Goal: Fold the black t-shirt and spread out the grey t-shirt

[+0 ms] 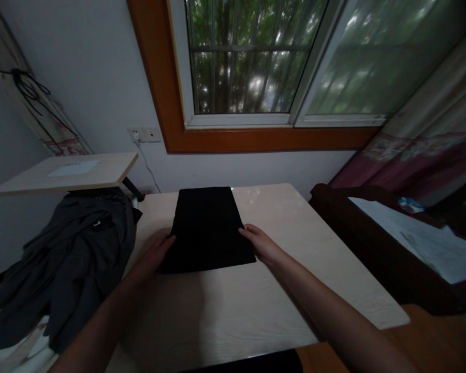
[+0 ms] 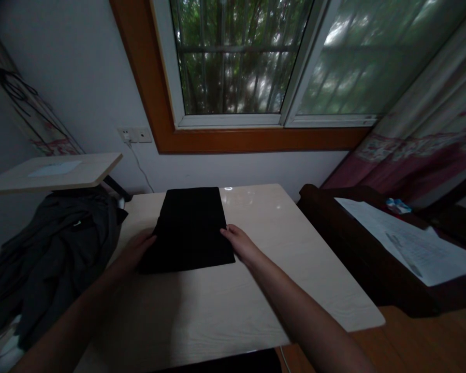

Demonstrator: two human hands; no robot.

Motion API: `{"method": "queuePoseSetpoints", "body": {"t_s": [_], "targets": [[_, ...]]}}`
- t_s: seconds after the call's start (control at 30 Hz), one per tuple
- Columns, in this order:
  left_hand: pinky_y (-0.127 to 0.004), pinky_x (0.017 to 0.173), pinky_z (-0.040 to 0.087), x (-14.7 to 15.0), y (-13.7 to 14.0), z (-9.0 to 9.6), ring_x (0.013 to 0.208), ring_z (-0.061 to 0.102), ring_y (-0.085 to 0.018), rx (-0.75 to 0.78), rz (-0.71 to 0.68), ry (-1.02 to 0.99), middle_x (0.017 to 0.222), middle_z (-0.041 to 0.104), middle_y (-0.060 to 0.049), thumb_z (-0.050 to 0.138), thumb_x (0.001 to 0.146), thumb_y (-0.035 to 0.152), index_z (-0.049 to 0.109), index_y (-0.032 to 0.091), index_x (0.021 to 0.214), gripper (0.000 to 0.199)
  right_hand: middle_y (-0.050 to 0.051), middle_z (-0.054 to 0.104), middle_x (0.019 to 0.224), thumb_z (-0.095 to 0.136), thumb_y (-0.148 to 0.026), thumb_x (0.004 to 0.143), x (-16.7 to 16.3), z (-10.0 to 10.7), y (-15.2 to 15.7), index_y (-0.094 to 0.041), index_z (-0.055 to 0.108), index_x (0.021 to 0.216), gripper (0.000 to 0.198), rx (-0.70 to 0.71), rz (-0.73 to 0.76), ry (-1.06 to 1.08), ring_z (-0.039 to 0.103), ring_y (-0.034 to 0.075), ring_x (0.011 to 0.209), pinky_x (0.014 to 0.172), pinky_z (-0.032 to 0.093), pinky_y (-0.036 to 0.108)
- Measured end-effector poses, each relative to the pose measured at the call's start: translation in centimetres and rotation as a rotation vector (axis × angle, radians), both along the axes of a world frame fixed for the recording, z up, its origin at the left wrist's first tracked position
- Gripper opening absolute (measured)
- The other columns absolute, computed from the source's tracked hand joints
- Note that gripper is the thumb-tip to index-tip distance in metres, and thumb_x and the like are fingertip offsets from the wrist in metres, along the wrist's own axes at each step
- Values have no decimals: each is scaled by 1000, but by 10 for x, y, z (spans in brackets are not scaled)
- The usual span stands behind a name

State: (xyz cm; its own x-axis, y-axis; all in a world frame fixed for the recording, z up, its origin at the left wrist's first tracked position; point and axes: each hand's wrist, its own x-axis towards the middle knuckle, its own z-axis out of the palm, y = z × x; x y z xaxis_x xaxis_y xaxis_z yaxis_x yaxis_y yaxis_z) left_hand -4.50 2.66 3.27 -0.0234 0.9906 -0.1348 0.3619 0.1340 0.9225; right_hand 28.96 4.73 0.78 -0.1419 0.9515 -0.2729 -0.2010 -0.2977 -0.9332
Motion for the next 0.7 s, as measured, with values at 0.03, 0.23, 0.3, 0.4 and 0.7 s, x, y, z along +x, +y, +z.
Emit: {"method": "queuePoseSetpoints", "body": {"t_s": [0.03, 0.23, 0.3, 0.4, 0.7], "targets": [[-47, 106, 47, -2, 0, -3, 122, 61, -32, 10, -15, 28, 130, 66, -14, 60, 84, 55, 65, 16, 125, 56, -2, 62, 72, 82, -52, 70, 3, -3, 0, -19, 59, 83, 42, 21, 15, -32, 55, 13, 64, 58, 42, 24], [-52, 98, 53, -18, -12, -12, 118, 64, -35, -82, -110, 15, 137, 60, -18, 72, 78, 49, 22, 20, 158, 100, 3, 67, 96, 84, -43, 71, 25, -7, -7, -22, 56, 117, 58, 43, 209, -186, 63, 17, 79, 64, 50, 27], [-55, 100, 51, -21, -17, -12, 123, 60, -36, -81, -152, 3, 144, 55, -17, 72, 77, 48, 15, 23, 160, 104, 2, 66, 97, 85, -40, 69, 33, -4, -10, -23, 51, 123, 66, -23, 302, -208, 64, 16, 77, 60, 50, 26], [-55, 108, 46, -24, -26, -9, 136, 49, -36, -97, -241, -64, 155, 43, -14, 72, 78, 45, 9, 28, 161, 105, 2, 66, 97, 86, -36, 68, 44, 4, -17, -24, 43, 132, 78, -112, 431, -197, 66, 16, 74, 58, 54, 25], [-52, 116, 38, -33, -62, 19, 146, 37, -31, -260, -553, -103, 163, 29, -12, 72, 83, 42, 1, 34, 160, 105, 8, 72, 100, 86, -39, 72, 63, 31, -38, -22, 44, 141, 82, -252, 893, -169, 74, 21, 75, 63, 61, 29]]}}
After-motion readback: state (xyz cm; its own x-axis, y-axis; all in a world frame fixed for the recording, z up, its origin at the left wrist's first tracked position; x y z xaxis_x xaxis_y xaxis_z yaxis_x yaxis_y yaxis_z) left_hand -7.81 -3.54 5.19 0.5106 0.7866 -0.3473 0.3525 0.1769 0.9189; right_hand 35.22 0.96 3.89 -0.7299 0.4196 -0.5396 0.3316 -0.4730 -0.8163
